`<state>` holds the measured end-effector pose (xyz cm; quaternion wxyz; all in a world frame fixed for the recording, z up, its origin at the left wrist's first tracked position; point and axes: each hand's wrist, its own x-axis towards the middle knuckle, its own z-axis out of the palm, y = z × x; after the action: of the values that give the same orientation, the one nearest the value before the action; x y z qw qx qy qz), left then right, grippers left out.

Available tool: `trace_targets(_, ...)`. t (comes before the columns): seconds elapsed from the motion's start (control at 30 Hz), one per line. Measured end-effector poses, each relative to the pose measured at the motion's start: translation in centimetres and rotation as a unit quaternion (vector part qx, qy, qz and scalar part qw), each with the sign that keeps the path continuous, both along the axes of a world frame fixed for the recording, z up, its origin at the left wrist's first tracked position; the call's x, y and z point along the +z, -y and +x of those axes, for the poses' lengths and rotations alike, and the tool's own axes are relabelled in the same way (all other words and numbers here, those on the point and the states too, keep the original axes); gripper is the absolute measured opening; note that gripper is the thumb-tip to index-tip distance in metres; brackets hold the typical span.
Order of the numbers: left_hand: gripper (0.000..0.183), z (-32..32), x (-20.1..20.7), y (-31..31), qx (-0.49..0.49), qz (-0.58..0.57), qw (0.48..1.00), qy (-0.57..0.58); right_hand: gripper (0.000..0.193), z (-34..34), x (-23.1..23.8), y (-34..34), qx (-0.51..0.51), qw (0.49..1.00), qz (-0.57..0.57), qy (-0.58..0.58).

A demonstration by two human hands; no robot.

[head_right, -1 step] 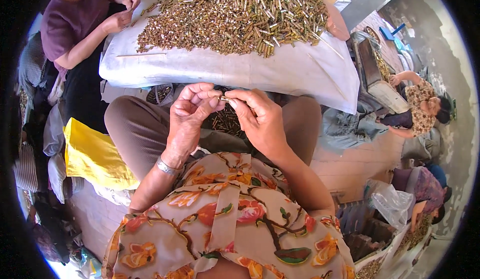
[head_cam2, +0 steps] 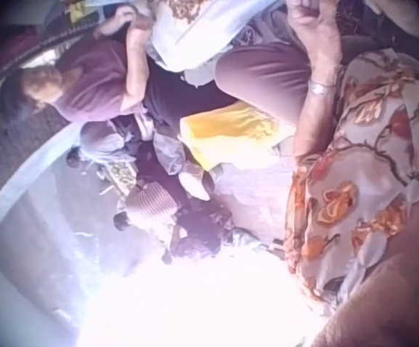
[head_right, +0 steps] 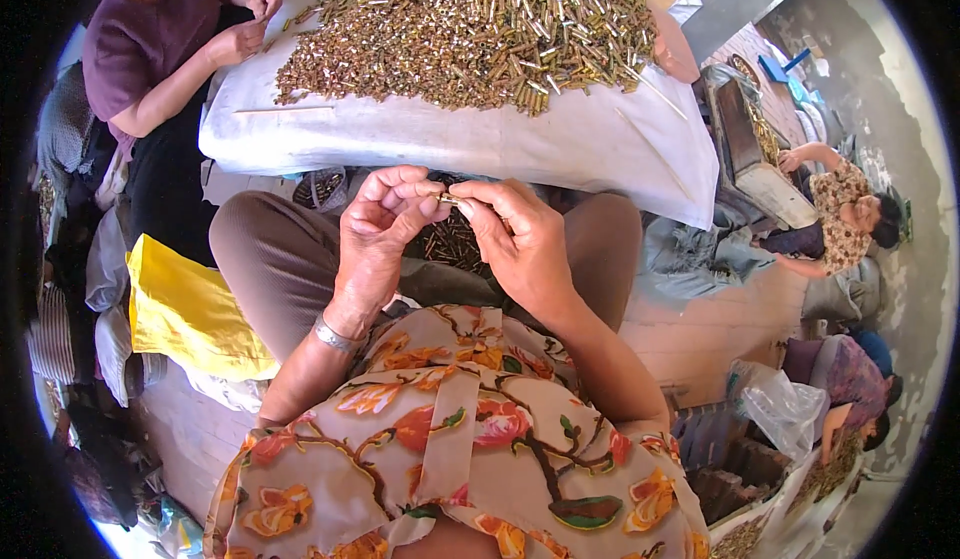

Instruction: The person takes small metal components from a pile on the table and connects the pieces together by hand.

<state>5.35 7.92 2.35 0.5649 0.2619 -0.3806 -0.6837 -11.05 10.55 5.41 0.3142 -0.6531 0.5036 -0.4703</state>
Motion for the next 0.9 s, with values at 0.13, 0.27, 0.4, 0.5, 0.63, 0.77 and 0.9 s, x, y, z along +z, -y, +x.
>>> trace_targets(0.13,0.024,0.4,0.2,-0.4,0.020,-0.029,0.999,0.019,0.015,0.8,0.5,-0.3,0.002,1.000,-0.002,0.010)
trace_targets(0.27,0.025,0.8,0.2,-0.6,0.046,-0.068,0.995,0.052,0.017,0.9,0.1,-0.2,-0.003,0.999,-0.035,-0.014)
trace_targets(0.4,0.024,0.7,0.4,-0.6,0.057,-0.089,0.990,0.090,0.018,0.8,-0.2,0.0,-0.012,0.984,-0.150,-0.091)
trace_targets(0.5,0.021,1.3,0.6,-0.5,0.029,-0.096,0.991,0.086,0.015,0.2,0.5,0.2,0.021,0.992,-0.100,-0.070)
trace_targets(0.63,0.019,2.8,0.9,0.4,-0.142,-0.042,0.986,0.074,0.014,-1.4,1.5,0.2,0.138,0.980,0.095,0.108)
trace_targets(0.77,0.021,2.8,0.0,0.8,-0.285,-0.004,0.954,-0.088,0.017,-1.5,2.9,0.2,0.201,0.935,0.227,0.182)
trace_targets(0.9,0.017,2.3,-2.0,0.9,-0.292,0.027,0.948,-0.125,0.019,-1.6,2.2,0.5,0.192,0.927,0.252,0.200)
